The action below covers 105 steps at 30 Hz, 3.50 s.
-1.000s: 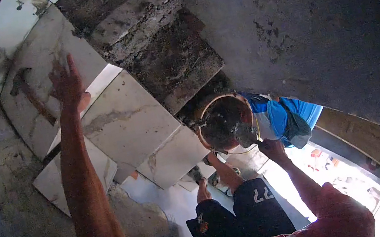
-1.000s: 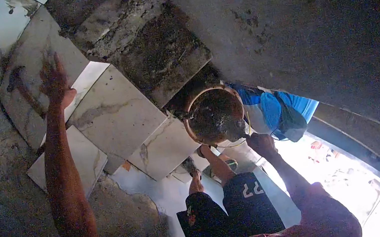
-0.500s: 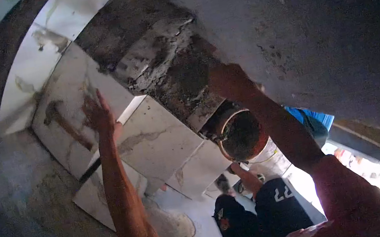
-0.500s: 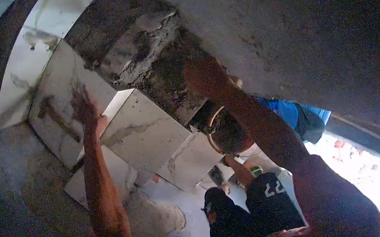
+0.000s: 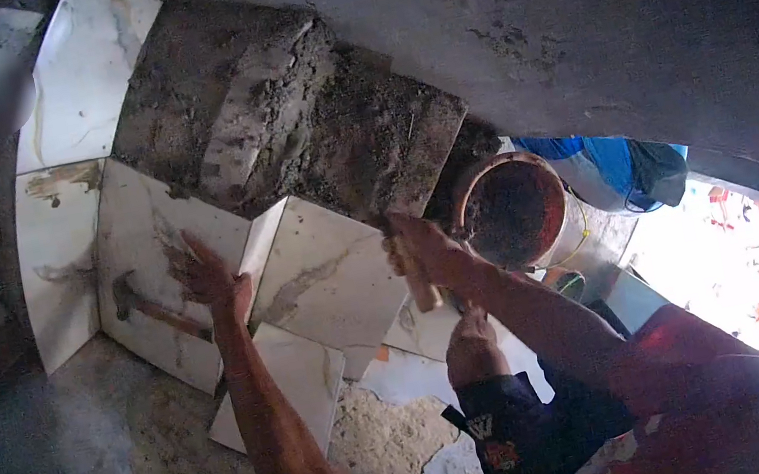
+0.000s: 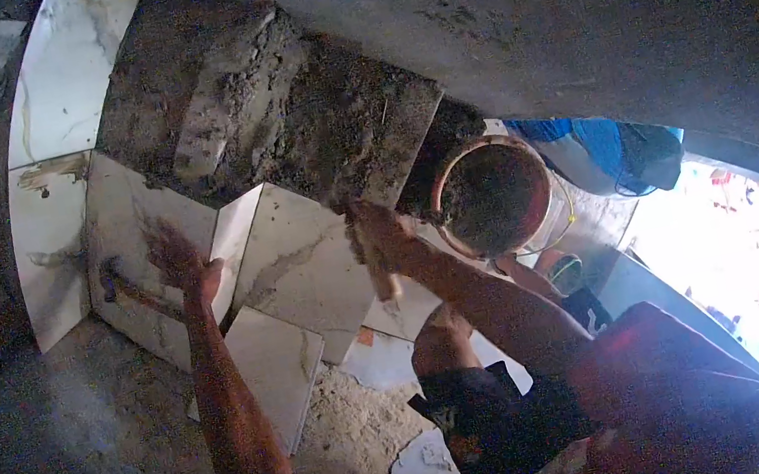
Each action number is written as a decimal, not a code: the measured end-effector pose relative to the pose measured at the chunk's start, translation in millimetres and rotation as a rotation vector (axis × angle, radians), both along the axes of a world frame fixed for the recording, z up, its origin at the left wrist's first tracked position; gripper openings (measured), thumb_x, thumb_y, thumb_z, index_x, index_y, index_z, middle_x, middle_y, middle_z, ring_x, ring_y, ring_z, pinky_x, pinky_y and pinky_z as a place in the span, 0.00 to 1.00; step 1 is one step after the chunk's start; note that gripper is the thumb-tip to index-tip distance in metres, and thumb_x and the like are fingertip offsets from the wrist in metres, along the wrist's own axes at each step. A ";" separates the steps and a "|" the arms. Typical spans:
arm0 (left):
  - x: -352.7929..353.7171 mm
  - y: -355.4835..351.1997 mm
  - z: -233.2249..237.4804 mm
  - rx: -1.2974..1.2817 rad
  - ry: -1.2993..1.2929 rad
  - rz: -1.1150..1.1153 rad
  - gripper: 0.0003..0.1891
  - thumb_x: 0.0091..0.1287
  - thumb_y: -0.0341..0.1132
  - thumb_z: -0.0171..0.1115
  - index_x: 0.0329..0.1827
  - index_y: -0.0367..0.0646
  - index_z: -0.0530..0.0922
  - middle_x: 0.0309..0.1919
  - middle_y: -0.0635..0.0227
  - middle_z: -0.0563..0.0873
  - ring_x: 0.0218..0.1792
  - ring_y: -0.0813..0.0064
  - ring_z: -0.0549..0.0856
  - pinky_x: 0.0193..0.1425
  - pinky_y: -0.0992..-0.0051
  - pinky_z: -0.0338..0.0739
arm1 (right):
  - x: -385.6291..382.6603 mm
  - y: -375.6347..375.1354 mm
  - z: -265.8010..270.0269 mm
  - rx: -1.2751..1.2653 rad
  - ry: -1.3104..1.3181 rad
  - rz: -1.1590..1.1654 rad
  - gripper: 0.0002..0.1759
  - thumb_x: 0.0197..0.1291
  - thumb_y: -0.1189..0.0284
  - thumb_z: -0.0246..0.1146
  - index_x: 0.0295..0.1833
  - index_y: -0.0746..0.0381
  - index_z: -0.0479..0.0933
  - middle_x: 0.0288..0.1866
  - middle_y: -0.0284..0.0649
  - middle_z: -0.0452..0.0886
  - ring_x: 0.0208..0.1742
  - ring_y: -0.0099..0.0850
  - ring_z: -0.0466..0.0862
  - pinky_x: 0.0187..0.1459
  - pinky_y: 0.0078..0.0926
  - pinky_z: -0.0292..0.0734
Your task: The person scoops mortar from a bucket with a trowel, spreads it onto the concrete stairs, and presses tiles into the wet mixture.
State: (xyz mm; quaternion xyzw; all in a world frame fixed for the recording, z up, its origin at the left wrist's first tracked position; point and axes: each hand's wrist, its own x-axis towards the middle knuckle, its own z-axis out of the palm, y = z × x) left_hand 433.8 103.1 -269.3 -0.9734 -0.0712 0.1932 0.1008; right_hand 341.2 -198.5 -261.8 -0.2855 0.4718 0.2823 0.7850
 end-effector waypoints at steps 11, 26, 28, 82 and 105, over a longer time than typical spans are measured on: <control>0.4 -40.9 47.1 -0.082 0.006 0.021 0.59 0.41 0.38 0.71 0.66 0.49 0.30 0.65 0.47 0.34 0.64 0.41 0.40 0.58 0.41 0.49 | 42.8 69.5 -59.8 0.283 -0.053 -0.011 0.14 0.59 0.59 0.47 0.30 0.58 0.65 0.19 0.34 0.68 0.15 0.26 0.66 0.18 0.25 0.64; 4.7 -41.2 55.0 -0.262 -0.003 0.078 0.56 0.43 0.34 0.67 0.66 0.48 0.30 0.63 0.39 0.37 0.62 0.35 0.37 0.58 0.39 0.41 | 92.9 45.7 34.1 0.428 -0.088 0.199 0.13 0.60 0.57 0.47 0.35 0.56 0.63 0.23 0.29 0.65 0.19 0.18 0.62 0.18 0.15 0.58; 10.3 -48.3 60.9 -0.118 0.088 0.169 0.57 0.41 0.36 0.70 0.67 0.44 0.34 0.64 0.46 0.42 0.64 0.41 0.40 0.61 0.43 0.42 | 99.5 46.6 48.5 0.427 -0.060 0.211 0.14 0.60 0.57 0.47 0.35 0.56 0.63 0.23 0.28 0.65 0.18 0.18 0.62 0.18 0.15 0.58; 53.0 7.5 29.7 -0.596 0.727 0.174 0.51 0.33 0.50 0.73 0.57 0.27 0.59 0.54 0.39 0.66 0.57 0.53 0.66 0.59 0.65 0.59 | 92.8 120.0 26.6 -0.292 -0.062 -0.249 0.21 0.60 0.54 0.48 0.25 0.61 0.67 0.15 0.30 0.65 0.11 0.20 0.66 0.11 0.20 0.61; 54.4 0.6 39.4 -0.514 0.635 0.013 0.58 0.37 0.49 0.71 0.59 0.20 0.43 0.58 0.33 0.54 0.58 0.50 0.62 0.58 0.62 0.58 | 153.3 49.8 -143.2 -0.596 -0.205 -0.149 0.21 0.59 0.54 0.50 0.35 0.63 0.70 0.18 0.32 0.65 0.17 0.23 0.67 0.19 0.25 0.65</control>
